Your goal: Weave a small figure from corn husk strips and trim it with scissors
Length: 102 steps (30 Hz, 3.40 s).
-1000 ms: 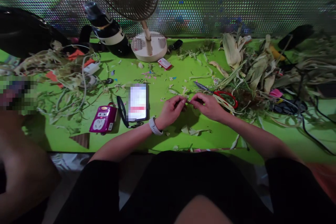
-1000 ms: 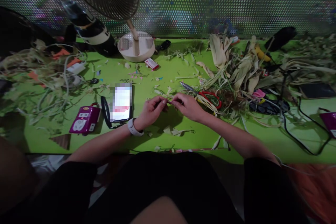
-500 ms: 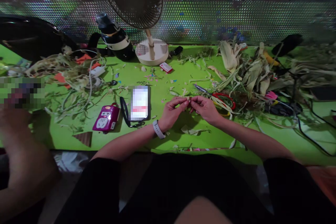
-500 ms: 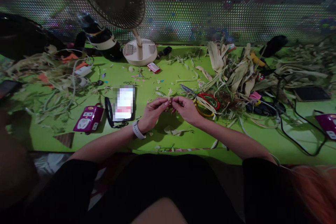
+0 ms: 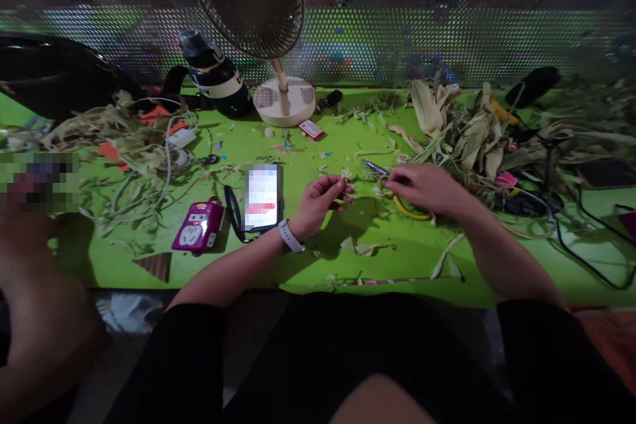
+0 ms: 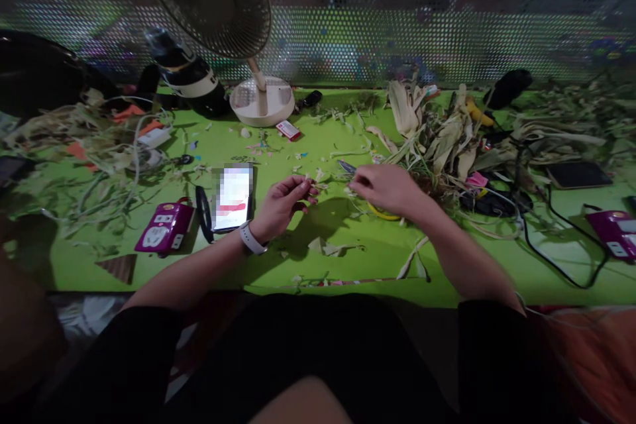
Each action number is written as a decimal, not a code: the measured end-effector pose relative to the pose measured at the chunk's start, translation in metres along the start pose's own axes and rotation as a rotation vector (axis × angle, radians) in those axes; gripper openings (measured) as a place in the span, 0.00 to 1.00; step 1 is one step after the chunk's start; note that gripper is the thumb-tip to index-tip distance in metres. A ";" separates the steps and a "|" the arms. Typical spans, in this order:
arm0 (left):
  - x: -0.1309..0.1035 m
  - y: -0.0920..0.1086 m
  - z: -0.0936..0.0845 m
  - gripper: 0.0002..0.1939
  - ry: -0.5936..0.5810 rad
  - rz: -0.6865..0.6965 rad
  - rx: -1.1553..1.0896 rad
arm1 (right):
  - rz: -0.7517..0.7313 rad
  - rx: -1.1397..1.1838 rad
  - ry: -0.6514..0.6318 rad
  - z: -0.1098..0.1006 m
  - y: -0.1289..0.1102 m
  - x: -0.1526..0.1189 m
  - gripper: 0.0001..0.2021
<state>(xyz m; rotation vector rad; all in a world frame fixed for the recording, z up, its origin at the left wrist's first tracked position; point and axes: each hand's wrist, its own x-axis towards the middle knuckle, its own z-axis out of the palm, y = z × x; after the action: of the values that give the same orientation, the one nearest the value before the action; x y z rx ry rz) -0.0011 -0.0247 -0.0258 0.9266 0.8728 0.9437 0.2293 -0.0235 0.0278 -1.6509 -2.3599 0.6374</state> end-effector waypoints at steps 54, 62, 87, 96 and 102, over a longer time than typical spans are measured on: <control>0.012 0.003 -0.014 0.13 -0.074 -0.065 0.055 | 0.403 -0.298 -0.161 0.011 0.037 0.001 0.15; 0.019 0.016 -0.028 0.09 -0.111 -0.258 -0.108 | 0.391 -0.121 -0.048 0.017 0.051 0.003 0.10; 0.015 0.016 -0.027 0.09 -0.272 0.021 -0.092 | 0.035 0.493 -0.425 0.002 0.009 -0.017 0.22; 0.014 0.020 -0.023 0.11 -0.240 -0.016 -0.104 | 0.084 0.515 -0.373 0.002 0.005 -0.016 0.23; 0.015 0.018 -0.026 0.10 -0.224 -0.019 -0.096 | 0.118 0.503 -0.343 0.004 0.008 -0.014 0.22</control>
<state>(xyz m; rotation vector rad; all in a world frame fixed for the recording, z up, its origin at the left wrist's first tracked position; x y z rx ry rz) -0.0241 0.0006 -0.0209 0.9201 0.6400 0.8391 0.2397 -0.0355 0.0221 -1.5432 -2.0580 1.4983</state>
